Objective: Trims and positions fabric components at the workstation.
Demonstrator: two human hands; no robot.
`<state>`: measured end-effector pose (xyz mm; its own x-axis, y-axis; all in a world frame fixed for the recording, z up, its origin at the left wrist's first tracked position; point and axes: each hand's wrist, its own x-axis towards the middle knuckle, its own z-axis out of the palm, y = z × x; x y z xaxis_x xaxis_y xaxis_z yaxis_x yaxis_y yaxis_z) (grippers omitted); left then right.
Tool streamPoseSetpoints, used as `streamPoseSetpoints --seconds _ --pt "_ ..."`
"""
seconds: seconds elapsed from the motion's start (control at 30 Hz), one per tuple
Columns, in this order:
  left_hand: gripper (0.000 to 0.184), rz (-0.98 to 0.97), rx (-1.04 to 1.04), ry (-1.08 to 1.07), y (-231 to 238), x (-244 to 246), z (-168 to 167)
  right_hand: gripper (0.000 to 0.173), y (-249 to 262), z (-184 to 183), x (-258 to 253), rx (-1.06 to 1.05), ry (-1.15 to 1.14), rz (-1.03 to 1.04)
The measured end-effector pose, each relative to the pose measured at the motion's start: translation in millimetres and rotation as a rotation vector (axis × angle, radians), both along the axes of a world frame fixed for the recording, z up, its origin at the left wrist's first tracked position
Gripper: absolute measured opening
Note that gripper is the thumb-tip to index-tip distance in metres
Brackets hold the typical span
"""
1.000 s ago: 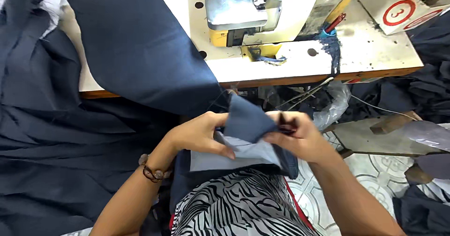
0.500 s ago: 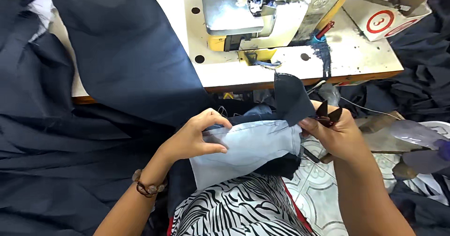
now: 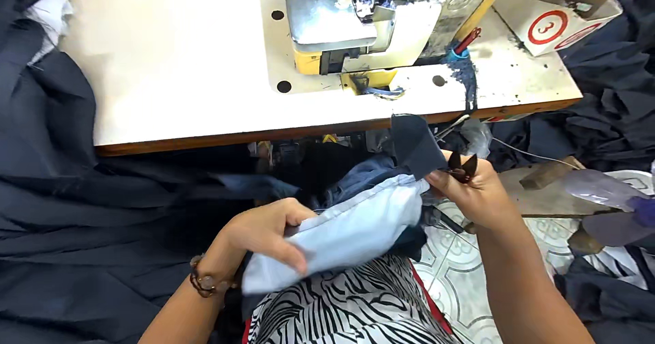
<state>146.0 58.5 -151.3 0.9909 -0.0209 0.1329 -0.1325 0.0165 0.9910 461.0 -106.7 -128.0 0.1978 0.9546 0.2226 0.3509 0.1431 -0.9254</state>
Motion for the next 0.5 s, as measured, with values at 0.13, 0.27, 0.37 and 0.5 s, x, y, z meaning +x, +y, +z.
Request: streamPoseSetpoints --seconds 0.13,0.27,0.37,0.5 --pt "0.021 0.19 0.142 0.038 6.8 -9.5 -2.2 0.006 -1.4 -10.3 1.7 -0.056 0.066 -0.07" --pt "0.033 0.519 0.34 0.175 8.0 -24.1 -21.5 0.008 -6.1 -9.4 9.4 -0.101 0.073 -0.171" --pt "0.034 0.587 0.346 0.169 4.7 -27.7 -24.4 0.01 -11.9 -11.0 11.1 -0.124 0.061 -0.192" --pt "0.029 0.629 0.355 0.182 4.7 -27.1 -26.7 0.009 -15.8 -11.1 15.1 -0.124 0.045 -0.21"
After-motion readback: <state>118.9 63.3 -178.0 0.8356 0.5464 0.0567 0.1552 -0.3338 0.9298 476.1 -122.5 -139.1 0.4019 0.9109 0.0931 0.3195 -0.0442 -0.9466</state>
